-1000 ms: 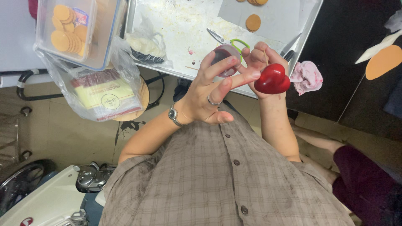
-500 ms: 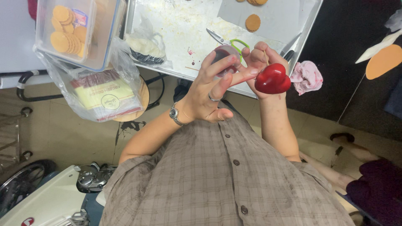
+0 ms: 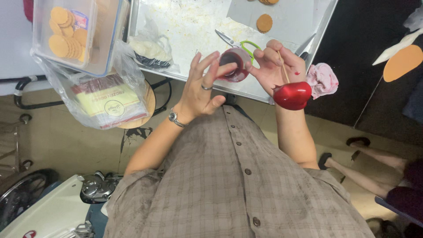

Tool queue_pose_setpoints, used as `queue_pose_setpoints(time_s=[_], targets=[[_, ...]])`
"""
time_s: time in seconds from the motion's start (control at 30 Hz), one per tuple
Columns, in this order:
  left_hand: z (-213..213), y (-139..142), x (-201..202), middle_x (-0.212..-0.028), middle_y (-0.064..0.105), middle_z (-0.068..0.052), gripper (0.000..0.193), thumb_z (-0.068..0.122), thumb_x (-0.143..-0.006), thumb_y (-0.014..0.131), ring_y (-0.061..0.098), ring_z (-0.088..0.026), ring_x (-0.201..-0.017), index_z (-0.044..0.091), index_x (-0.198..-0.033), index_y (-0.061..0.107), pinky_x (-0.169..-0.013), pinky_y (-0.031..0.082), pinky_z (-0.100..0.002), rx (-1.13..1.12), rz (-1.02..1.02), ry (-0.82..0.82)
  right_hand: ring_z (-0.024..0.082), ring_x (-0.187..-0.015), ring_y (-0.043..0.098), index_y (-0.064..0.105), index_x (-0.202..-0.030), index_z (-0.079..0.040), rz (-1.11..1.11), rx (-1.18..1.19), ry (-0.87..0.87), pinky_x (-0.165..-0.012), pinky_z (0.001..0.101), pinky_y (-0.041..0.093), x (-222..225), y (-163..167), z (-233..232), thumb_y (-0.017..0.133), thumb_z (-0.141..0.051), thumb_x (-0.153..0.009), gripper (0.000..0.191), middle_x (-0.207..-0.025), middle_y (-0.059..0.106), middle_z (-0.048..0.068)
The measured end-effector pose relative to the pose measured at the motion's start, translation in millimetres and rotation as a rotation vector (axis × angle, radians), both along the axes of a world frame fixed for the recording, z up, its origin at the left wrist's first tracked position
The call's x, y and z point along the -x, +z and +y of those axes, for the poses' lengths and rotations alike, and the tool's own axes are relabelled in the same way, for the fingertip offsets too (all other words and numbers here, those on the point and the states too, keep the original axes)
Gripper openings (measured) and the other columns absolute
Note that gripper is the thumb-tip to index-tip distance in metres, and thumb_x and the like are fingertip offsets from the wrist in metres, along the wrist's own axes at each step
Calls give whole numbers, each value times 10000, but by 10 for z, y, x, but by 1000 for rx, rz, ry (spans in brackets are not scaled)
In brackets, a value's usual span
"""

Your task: The person retrieves a white heart-shaped confection from a small freezer, inserts a wooden skewer stick into it, and dips and rotates it in a container of red glaze to coat its surface. The person then carries the coated heart and places it with other finished hearts on a tray.

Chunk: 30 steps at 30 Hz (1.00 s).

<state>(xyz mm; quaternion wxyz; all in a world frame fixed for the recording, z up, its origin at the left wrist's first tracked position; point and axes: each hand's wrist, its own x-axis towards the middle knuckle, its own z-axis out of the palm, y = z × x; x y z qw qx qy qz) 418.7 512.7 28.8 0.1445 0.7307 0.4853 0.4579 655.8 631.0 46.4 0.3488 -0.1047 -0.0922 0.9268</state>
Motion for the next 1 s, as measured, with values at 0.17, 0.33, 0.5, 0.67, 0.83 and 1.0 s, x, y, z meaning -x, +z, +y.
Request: queue_pose_setpoints(time_s=[0.17,0.33,0.5,0.67,0.83,1.0], targets=[[-97,-431,102,-1542,565,-20,760,504,-1092,479,349,-315,-1521,108,-1638,129,-1280,194,-587,166,118,48,200,-1165,562,544,-1061,-111,1,-44,58,-1096,468,383,-19,-25,155,380,-222,-1161,222,-763,538,-24],[-186,-679,91,-1582,492,-17,766,459,-1054,577,362,-307,-1500,115,-1620,192,-1252,231,-599,192,208,45,204,-1152,564,525,-1045,-110,-38,-48,39,-1108,479,407,5,-54,213,350,-215,-1166,238,-765,536,-15],[-235,-763,101,-1586,493,-25,716,446,-1040,608,393,-299,-1477,122,-1595,292,-1228,264,-597,163,302,35,199,-1075,555,519,-1113,-103,-110,-17,-13,-1168,510,432,8,-87,218,334,-193,-1165,212,-808,538,12],[-309,-791,155,-1544,512,-24,706,420,-1026,624,407,-306,-1473,109,-1584,323,-1234,265,-597,201,296,56,216,-1076,587,539,-1080,-100,-184,-6,-57,-1111,522,455,-43,-203,261,362,-200,-1141,212,-850,549,18],[-277,-764,280,-1496,590,-29,736,374,-1047,581,373,-330,-1483,34,-1599,232,-1247,220,-590,261,138,164,214,-1027,595,570,-1064,-74,-356,0,-205,-1043,488,480,-88,-322,207,469,-192,-1129,168,-806,563,26],[-230,-683,431,-1495,606,-109,724,353,-1079,527,383,-346,-1472,12,-1612,176,-1273,184,-563,253,6,267,203,-950,584,568,-1028,-72,-599,-280,-491,-965,445,536,-101,-287,51,513,-199,-1096,153,-813,589,67]])
